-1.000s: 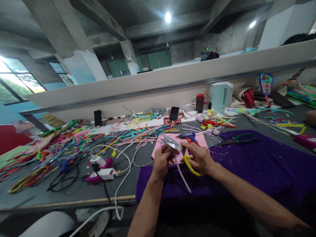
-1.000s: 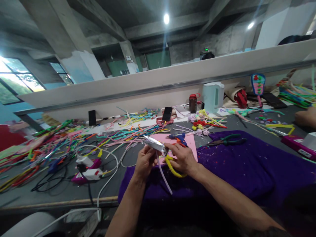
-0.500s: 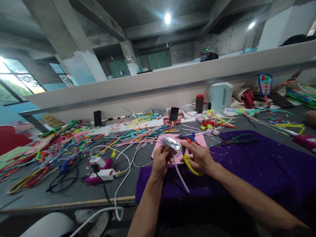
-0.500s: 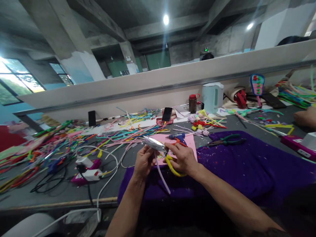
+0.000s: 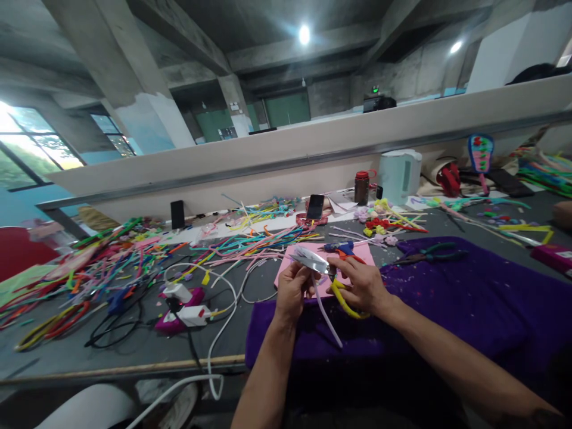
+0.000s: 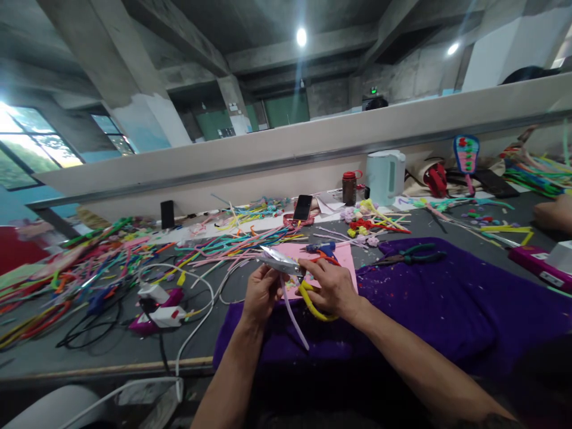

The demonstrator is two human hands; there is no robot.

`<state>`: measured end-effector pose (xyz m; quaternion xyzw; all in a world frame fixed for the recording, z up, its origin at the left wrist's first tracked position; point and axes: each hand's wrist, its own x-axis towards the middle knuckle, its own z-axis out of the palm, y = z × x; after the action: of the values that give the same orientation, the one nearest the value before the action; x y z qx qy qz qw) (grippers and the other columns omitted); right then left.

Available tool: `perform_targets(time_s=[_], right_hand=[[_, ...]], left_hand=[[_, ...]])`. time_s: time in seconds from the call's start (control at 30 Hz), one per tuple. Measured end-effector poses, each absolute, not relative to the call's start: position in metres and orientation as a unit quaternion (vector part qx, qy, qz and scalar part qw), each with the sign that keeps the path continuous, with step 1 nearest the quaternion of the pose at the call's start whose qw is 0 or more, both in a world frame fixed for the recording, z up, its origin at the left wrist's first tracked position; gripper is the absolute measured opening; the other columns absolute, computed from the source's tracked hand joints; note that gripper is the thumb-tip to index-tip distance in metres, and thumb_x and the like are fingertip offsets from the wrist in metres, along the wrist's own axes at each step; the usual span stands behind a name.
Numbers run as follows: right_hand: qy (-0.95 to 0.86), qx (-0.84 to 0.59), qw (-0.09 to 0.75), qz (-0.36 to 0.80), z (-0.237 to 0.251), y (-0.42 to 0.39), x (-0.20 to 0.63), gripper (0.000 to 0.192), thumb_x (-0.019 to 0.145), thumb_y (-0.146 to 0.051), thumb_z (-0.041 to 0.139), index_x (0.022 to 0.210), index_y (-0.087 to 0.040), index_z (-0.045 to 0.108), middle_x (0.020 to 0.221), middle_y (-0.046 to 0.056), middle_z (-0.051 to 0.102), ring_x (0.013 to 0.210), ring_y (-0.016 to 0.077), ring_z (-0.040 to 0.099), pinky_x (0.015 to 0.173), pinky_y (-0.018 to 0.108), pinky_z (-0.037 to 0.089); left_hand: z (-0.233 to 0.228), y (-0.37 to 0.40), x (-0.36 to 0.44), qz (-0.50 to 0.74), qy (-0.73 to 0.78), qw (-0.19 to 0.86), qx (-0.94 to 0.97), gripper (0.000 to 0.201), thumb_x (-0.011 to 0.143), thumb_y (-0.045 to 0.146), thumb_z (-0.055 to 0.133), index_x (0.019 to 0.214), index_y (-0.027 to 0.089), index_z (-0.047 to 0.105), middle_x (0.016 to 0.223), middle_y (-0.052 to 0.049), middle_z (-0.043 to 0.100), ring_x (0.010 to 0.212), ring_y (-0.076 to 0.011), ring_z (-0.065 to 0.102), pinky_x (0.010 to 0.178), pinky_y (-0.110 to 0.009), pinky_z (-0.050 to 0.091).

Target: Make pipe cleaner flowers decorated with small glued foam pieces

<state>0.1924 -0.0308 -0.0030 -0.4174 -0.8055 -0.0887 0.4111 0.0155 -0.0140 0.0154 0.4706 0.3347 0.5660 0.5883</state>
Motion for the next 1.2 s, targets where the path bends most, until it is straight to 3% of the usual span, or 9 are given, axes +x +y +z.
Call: perform_targets(time_s=[0.77, 0.93, 1.2], right_hand=[[-0.805, -0.403, 0.432, -0.057, -0.011, -0.026, 0.193, 0.051, 0.075, -0.038, 0.058, 0.122, -0.02, 0.046, 0.096, 0.007, 0.063, 0.065, 0.0135, 0.057, 0.059, 0.024, 0.044], [-0.797, -0.4, 0.452, -0.028, -0.011, -0.027, 0.192, 0.05, 0.074, -0.035, 0.06, 0.12, -0.02, 0.047, 0.082, 0.004, 0.063, 0.058, 0.0114, 0.054, 0.055, 0.023, 0.043], [-0.778, -0.43, 0.458, -0.005, -0.001, -0.034, 0.191, 0.059, 0.069, -0.038, 0.063, 0.121, -0.019, 0.045, 0.09, 0.005, 0.06, 0.067, 0.0136, 0.055, 0.057, 0.024, 0.043]], left_hand=[[0.015, -0.013, 0.016, 0.574, 0.324, 0.592, 0.464, 0.023, 0.067, 0.032, 0.064, 0.074, 0.013, 0.053, 0.055, 0.001, 0.06, 0.028, -0.004, 0.043, 0.027, -0.014, 0.028], [0.017, -0.013, 0.016, 0.575, 0.33, 0.592, 0.457, 0.025, 0.066, 0.034, 0.066, 0.072, 0.013, 0.053, 0.055, 0.001, 0.061, 0.028, -0.0034, 0.041, 0.027, -0.014, 0.028], [0.019, -0.013, 0.017, 0.564, 0.379, 0.584, 0.444, 0.028, 0.062, 0.037, 0.068, 0.072, 0.014, 0.055, 0.054, 0.001, 0.061, 0.029, -0.0037, 0.041, 0.028, -0.015, 0.027]])
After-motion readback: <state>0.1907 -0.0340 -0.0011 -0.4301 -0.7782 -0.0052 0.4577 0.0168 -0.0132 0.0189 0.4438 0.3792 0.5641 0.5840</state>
